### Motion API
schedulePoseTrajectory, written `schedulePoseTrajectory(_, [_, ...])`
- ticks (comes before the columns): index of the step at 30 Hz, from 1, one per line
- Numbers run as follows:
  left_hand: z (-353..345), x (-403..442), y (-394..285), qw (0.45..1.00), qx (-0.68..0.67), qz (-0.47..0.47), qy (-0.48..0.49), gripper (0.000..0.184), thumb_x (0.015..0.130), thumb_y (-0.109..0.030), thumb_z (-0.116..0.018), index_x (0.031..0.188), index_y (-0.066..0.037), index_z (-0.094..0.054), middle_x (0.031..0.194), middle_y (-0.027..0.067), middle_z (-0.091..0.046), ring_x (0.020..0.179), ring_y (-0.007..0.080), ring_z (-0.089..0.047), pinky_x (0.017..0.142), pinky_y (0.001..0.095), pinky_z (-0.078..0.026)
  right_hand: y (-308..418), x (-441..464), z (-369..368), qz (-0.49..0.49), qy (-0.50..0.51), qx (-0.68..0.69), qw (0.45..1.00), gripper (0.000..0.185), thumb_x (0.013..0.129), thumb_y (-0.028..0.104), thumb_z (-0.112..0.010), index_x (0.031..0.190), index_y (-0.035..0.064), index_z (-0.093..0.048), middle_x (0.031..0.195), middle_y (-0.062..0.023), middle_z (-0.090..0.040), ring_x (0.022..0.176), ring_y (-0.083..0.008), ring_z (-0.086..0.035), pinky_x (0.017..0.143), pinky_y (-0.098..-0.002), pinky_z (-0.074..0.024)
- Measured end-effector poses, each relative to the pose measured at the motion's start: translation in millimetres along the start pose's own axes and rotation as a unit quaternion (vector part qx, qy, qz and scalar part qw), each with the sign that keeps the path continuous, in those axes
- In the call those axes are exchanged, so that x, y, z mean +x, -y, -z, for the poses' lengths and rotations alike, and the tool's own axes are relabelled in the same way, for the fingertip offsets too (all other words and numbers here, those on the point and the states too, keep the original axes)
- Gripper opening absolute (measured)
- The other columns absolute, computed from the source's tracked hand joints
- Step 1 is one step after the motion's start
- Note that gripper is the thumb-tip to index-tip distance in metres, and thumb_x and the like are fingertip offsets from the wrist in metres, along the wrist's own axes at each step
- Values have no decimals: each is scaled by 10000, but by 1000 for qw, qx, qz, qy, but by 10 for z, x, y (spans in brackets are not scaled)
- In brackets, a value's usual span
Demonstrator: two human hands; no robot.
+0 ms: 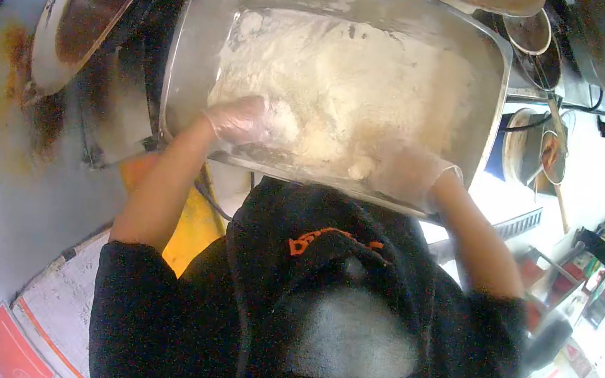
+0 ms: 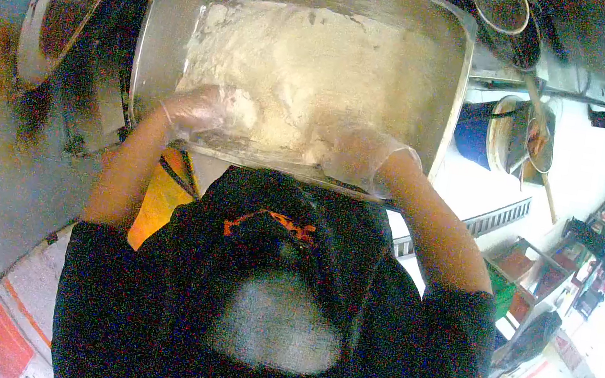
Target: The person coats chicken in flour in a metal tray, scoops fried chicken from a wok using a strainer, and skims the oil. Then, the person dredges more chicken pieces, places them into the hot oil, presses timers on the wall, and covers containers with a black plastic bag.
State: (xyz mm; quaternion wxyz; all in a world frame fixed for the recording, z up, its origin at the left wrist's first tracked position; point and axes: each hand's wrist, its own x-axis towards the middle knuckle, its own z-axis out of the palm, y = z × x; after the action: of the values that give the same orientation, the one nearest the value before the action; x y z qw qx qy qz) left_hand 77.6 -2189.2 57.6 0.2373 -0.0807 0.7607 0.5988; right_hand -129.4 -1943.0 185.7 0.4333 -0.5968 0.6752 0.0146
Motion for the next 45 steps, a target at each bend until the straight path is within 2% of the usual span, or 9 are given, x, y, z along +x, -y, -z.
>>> schedulePoseTrajectory(8, [-297, 7, -655, 924, 356, 132, -42, 546, 779, -313, -692, 1199, 9, -558, 1051, 245, -645, 945, 426, -624, 851, 456, -492, 196, -110, 37, -139, 16, 0, 990, 502, 925, 409, -467, 1287, 68, -535, 1287, -202, -541, 1250, -355, -464, 1047, -420, -385])
schedulePoseTrajectory(15, [-258, 30, -652, 903, 314, 293, 5, 478, 825, -290, -636, 1191, 9, -571, 1071, 237, -653, 983, 345, -643, 862, 417, -499, 247, -122, -16, -154, 43, -108, 981, 489, 933, 420, -466, 1196, 21, -570, 1192, -231, -581, 1107, -374, -555, 979, -448, -436])
schedulePoseTrajectory(21, [-306, 171, 1, 954, -112, -137, -242, 182, 784, -174, -650, 866, -20, -699, 950, 175, -665, 860, 334, -644, 756, 402, -513, -7, -307, -112, -110, -74, -178, 975, 469, 901, 370, -543, 1191, 3, -573, 1202, -199, -571, 1138, -379, -535, 968, -443, -443])
schedulePoseTrajectory(30, [-440, 378, -855, 875, 455, -124, -105, 312, 767, -190, -573, 1045, -101, -684, 905, 120, -655, 1008, 336, -576, 993, 485, -380, -62, -106, -107, -174, -156, -99, 967, 272, 838, 156, -581, 1084, 53, -639, 977, -185, -654, 957, -341, -624, 907, -420, -478])
schedulePoseTrajectory(33, [-440, 421, -498, 892, 427, -90, -120, 319, 784, -181, -581, 1076, -98, -679, 797, 113, -603, 918, 323, -576, 931, 447, -424, -110, -83, -7, -152, -143, -133, 969, 317, 816, 160, -617, 1106, 33, -629, 1047, -204, -646, 999, -361, -609, 922, -431, -470])
schedulePoseTrajectory(34, [-426, 353, -321, 989, 20, -69, -133, 301, 795, -157, -593, 1070, -71, -679, 832, 101, -625, 895, 299, -591, 898, 415, -447, -93, -135, 20, -158, -149, -124, 968, 317, 816, 160, -617, 1106, 33, -629, 1047, -204, -646, 999, -361, -609, 922, -431, -470])
schedulePoseTrajectory(36, [-280, 210, -342, 918, -380, -24, -113, 282, 807, -134, -605, 1064, -44, -679, 867, 90, -648, 872, 276, -606, 865, 383, -471, -69, -231, 60, -182, -273, 77, 942, 324, 810, 135, -616, 1102, -5, -618, 1106, -210, -634, 1057, -353, -593, 955, -414, -450])
schedulePoseTrajectory(38, [-79, 58, -535, 977, -44, -165, -128, 362, 810, -71, -650, 1154, 36, -616, 1017, 90, -675, 863, 182, -635, 806, 313, -511, -229, -241, -78, -127, -348, 38, 928, 287, 819, 185, -623, 1042, 4, -633, 1041, -212, -643, 1003, -372, -606, 895, -428, -473])
schedulePoseTrajectory(45, [53, -247, -1153, 970, -188, 0, -153, 452, 812, 23, -605, 1259, 52, -544, 1254, 136, -593, 1052, 171, -594, 862, 324, -505, -195, -207, 33, -100, -338, 119, 928, 342, 792, 179, -664, 1038, -56, -631, 1022, -227, -655, 998, -351, -627, 900, -381, -478])
